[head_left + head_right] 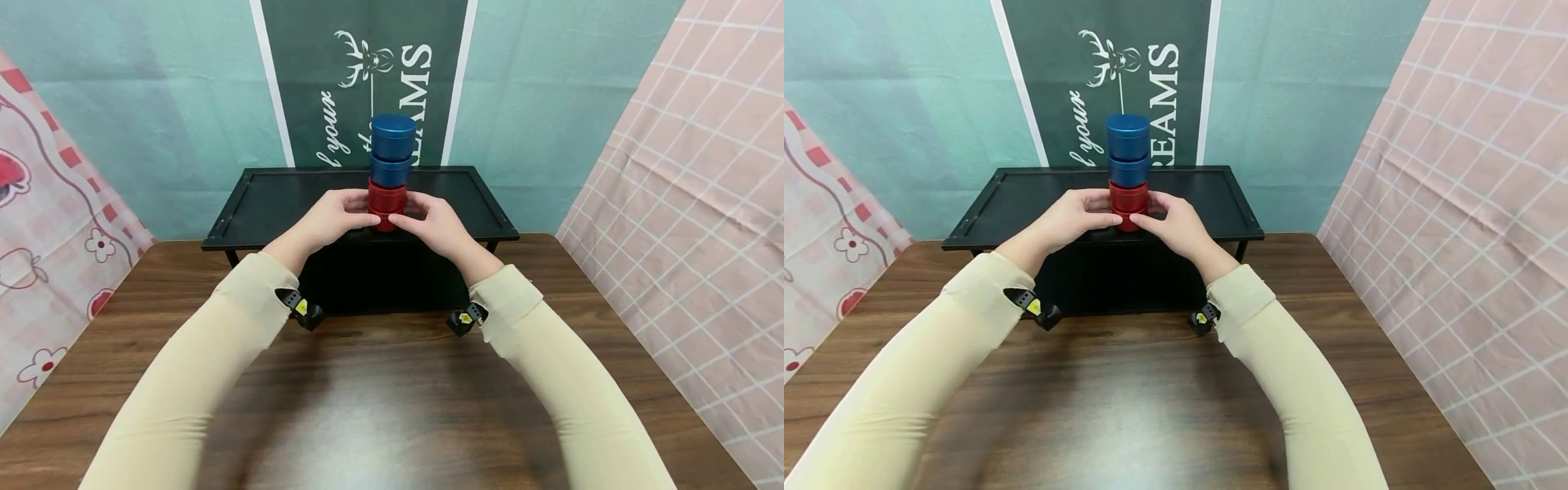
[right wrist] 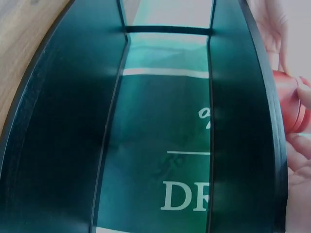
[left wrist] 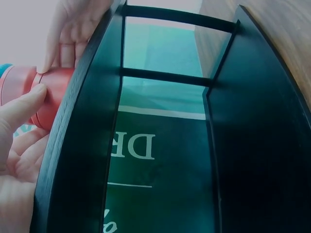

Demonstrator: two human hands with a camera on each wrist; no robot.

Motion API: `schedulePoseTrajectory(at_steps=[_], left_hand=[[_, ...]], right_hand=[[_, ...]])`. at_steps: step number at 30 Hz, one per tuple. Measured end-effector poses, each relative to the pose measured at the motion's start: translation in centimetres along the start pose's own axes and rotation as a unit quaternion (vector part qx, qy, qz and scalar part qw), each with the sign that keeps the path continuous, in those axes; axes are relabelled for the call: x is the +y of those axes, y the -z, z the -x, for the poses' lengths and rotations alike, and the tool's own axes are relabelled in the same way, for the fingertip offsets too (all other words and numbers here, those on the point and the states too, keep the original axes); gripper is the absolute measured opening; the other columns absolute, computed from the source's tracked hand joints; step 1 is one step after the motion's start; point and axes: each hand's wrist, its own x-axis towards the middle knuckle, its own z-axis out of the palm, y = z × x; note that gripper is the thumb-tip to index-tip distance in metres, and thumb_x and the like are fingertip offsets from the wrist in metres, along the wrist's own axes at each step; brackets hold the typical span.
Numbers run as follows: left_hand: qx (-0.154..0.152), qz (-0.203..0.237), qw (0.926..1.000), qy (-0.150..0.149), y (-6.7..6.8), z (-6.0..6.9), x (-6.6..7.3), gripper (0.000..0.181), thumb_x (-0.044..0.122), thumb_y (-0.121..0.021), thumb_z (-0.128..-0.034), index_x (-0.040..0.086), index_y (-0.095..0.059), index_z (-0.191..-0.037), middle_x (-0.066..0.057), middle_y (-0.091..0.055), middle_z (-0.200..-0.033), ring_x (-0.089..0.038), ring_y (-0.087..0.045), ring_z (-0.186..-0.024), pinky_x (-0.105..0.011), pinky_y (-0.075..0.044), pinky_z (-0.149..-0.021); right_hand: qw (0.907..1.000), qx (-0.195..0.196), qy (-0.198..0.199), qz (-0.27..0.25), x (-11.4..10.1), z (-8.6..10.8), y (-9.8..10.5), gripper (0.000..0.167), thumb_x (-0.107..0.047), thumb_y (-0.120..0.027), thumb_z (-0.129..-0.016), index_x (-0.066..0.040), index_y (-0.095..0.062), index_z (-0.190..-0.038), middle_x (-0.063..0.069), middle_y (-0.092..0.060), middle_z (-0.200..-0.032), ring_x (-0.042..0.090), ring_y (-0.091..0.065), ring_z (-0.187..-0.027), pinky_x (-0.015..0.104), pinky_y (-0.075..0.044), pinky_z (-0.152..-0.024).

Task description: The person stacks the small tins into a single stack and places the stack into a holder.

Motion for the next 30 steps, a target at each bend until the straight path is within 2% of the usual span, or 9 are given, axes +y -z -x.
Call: schedulePoseTrajectory(at_steps=[13,22,26,30], left_hand=[[-0.007,0.017,0.9998,0.011,0.4,0.0,-0.1,0.054,0.022,-0.066,-0.0881,0.007,-0.047,-0.136,-0.009,-0.056,-0.128,-0.018,-0.054,-0.114,-0.035,-0.045,-0.095],[-0.014,0.023,0.9991,0.033,0.7,-0.3,-0.2,0.054,0.019,-0.066,-0.088,0.007,-0.045,-0.137,-0.009,-0.055,-0.13,-0.018,-0.053,-0.115,-0.034,-0.044,-0.096],[-0.023,0.0,0.9991,0.035,1.1,-0.3,-0.2,0.056,0.022,-0.065,-0.089,0.006,-0.043,-0.138,-0.009,-0.053,-0.132,-0.019,-0.051,-0.117,-0.036,-0.042,-0.098],[-0.022,-0.036,0.9989,0.022,1.5,0.0,-0.3,0.055,0.025,-0.062,-0.0906,0.005,-0.043,-0.138,-0.011,-0.052,-0.132,-0.021,-0.05,-0.12,-0.039,-0.04,-0.1]], right_hand=[[0.9997,-0.005,-0.026,0.003,-0.2,-0.5,-0.2,0.056,-0.039,-0.063,-0.088,-0.009,-0.05,-0.134,0.007,-0.055,-0.129,0.02,-0.053,-0.114,0.04,-0.043,-0.097],[0.9997,-0.006,-0.022,0.006,-0.3,-0.8,-0.4,0.056,-0.038,-0.062,-0.089,-0.009,-0.048,-0.135,0.007,-0.055,-0.13,0.02,-0.053,-0.115,0.039,-0.043,-0.097],[0.9992,-0.006,-0.022,0.031,-0.3,-0.9,-0.7,0.058,-0.039,-0.061,-0.089,-0.01,-0.046,-0.137,0.006,-0.054,-0.131,0.019,-0.052,-0.116,0.04,-0.041,-0.099],[0.9959,-0.007,-0.022,0.087,-0.4,-0.4,-1.0,0.061,-0.04,-0.06,-0.09,-0.011,-0.041,-0.14,0.006,-0.051,-0.135,0.02,-0.049,-0.121,0.042,-0.038,-0.101]])
